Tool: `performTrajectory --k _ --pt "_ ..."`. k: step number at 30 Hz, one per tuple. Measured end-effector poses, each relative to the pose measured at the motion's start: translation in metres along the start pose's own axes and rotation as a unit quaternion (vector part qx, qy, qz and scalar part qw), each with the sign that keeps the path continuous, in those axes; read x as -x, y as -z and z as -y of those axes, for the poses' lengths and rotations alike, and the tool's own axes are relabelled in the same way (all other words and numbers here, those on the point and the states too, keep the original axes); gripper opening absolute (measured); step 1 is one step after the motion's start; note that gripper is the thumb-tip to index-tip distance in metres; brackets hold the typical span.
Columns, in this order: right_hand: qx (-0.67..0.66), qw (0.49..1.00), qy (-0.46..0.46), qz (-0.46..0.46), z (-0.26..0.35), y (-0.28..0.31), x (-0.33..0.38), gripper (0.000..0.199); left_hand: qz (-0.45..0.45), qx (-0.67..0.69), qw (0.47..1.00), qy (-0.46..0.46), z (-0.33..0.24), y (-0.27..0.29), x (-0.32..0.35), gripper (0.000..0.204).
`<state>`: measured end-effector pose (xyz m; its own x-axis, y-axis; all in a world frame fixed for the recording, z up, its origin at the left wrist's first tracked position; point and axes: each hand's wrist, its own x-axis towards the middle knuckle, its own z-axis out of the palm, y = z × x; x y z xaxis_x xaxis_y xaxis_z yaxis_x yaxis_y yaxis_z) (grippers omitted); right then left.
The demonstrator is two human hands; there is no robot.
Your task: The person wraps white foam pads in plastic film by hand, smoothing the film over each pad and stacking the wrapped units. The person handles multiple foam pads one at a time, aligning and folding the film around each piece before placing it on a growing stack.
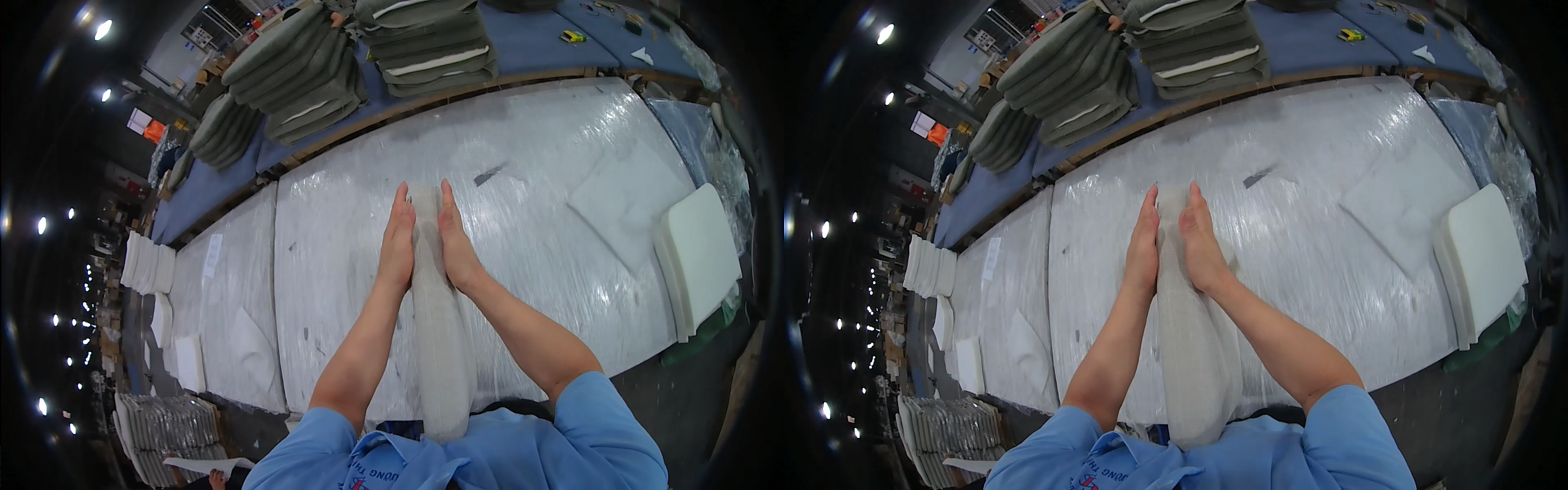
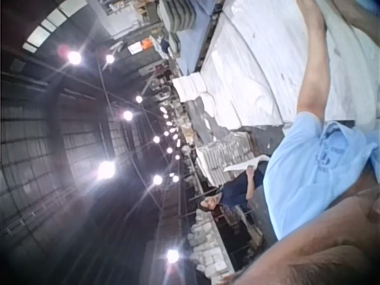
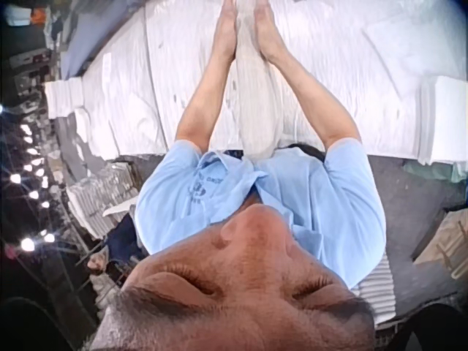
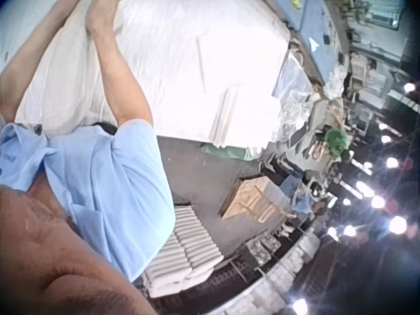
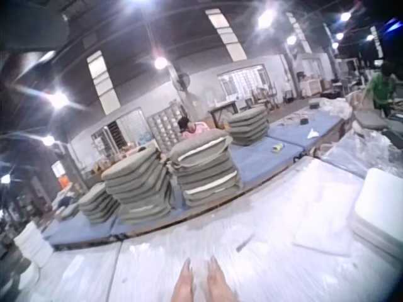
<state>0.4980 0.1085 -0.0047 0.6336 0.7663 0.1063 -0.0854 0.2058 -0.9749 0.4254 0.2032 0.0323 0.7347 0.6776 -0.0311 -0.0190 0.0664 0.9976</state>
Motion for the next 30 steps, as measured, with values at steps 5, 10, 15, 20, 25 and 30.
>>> performTrajectory --k 5,10,15,20,25,30 --pt "-0.03 0.999 -0.018 -0.013 -0.008 -0.001 0.028 0.085 0.048 -0.01 0.999 0.015 0.004 0.008 -0.001 0.068" --pt "-0.022 0.999 -0.046 -0.008 -0.025 -0.008 0.074 0.086 0.065 0.008 0.997 0.033 0.007 0.006 -0.015 0.065" --pt "-0.022 0.999 -0.028 0.02 -0.045 -0.011 0.067 0.083 -0.015 -0.012 1.0 -0.02 0.019 0.015 -0.019 0.063" --pt "-0.006 0.999 -0.044 0.019 -0.074 0.009 0.055 0.077 -0.115 -0.026 0.993 0.021 0.007 -0.003 0.015 0.072" --pt "0.044 0.997 0.001 0.056 -0.024 -0.01 0.081 0.074 -0.019 -0.064 0.997 0.039 0.006 0.001 0.106 0.082" --pt "0.047 0.997 -0.052 0.044 -0.078 -0.018 0.064 0.072 -0.049 -0.061 0.994 0.071 -0.012 -0.003 0.115 0.082"
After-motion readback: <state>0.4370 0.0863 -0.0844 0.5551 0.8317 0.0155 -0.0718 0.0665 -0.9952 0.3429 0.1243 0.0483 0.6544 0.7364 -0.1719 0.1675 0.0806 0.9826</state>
